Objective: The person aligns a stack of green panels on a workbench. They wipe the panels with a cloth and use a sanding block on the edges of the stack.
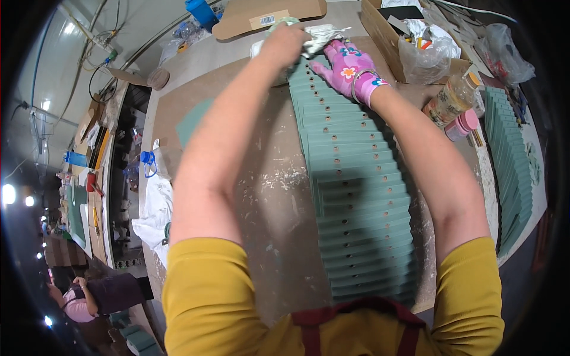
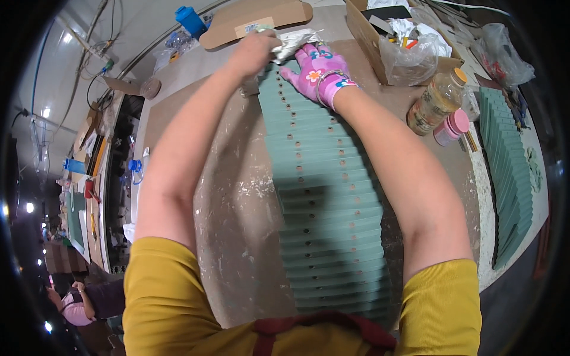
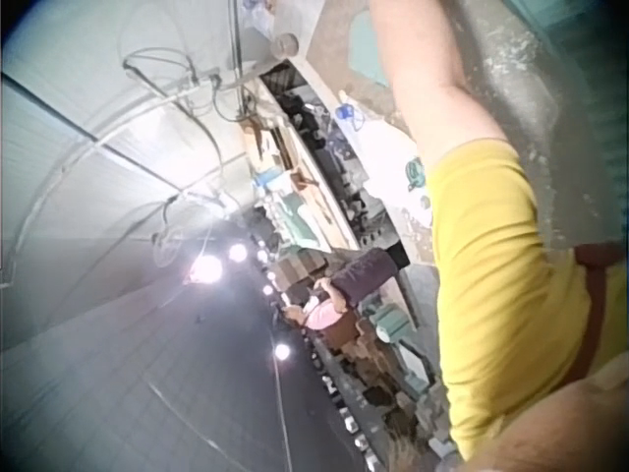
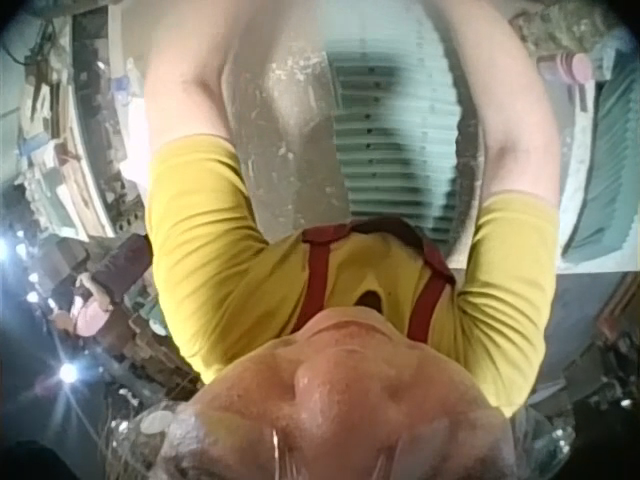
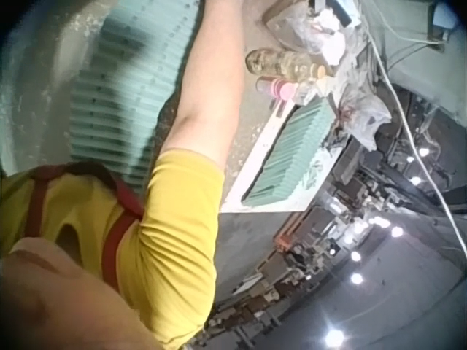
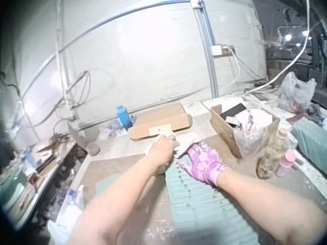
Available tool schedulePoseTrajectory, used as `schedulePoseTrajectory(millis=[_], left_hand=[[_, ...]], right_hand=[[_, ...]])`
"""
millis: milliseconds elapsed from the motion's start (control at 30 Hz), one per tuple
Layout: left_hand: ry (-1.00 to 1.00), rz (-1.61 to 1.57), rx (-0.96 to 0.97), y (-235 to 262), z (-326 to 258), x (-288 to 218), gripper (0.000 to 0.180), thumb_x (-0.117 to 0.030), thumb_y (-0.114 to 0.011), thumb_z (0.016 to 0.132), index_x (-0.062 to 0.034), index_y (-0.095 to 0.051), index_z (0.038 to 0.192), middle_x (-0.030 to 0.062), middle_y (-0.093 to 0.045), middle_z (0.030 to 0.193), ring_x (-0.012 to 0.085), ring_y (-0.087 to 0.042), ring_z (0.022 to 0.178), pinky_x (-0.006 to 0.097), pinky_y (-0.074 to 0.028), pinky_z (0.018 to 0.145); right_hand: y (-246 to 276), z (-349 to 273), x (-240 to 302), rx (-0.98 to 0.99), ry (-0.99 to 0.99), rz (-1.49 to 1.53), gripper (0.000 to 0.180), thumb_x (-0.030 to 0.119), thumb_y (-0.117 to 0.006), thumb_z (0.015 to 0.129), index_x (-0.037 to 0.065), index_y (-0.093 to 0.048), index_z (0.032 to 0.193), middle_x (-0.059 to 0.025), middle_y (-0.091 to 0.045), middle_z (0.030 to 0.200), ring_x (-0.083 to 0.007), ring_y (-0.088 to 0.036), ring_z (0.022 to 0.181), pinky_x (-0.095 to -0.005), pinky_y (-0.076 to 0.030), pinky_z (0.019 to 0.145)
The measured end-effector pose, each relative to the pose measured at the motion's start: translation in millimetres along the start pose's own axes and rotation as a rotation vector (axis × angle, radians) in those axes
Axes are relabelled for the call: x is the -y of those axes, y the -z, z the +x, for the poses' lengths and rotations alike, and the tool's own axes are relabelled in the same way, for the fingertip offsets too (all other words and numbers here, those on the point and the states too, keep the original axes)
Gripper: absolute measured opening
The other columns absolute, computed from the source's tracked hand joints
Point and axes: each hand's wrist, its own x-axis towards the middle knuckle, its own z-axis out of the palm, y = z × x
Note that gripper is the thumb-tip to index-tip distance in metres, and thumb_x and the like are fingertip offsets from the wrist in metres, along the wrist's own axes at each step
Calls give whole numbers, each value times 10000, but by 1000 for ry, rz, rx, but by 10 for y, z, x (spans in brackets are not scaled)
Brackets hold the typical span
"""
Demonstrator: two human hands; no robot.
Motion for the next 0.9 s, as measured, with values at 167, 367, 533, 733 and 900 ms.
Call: schedulePoseTrajectory(millis=[167,367,533,733,900], left_hand=[[103,326,340,273,-70,321,185,-89,-586,762,-75,-654,934,165,-626,964,360,-605,888,450,-475,806],[76,-107,-190,-166,-252,-136,197,-117,-601,750,-60,-644,934,187,-585,1091,387,-574,963,448,-478,848],[486,-119,36,323,-821,589,354,-139,-583,793,-73,-572,1141,166,-628,1015,314,-607,924,382,-467,834],[270,-1034,-11,838,-421,-748,711,-273,-649,814,-7,-292,1369,118,-570,1113,179,-545,991,309,-443,865],[594,-1412,-544,470,-940,-638,839,-350,-670,812,-36,-199,1431,157,-470,1280,234,-484,1156,356,-388,976]], right_hand=[[-28,-20,18,19,-26,-7,647,557,-353,916,93,-422,1361,-105,-341,1460,-256,-320,1344,-424,-304,1050],[43,15,-14,118,-38,-25,684,584,-348,902,88,-412,1370,-108,-341,1463,-260,-295,1360,-415,-298,1055],[-1,45,-77,-23,33,22,691,578,-345,914,67,-395,1376,-139,-349,1452,-302,-315,1346,-404,-264,1094],[350,-7,165,99,-230,1709,515,447,-531,895,91,-502,1267,-96,-590,1195,-177,-582,1078,-318,-476,885],[589,-174,-468,-326,-138,1643,378,177,-617,861,31,-515,1195,-124,-637,1015,-189,-663,771,-265,-562,629]])
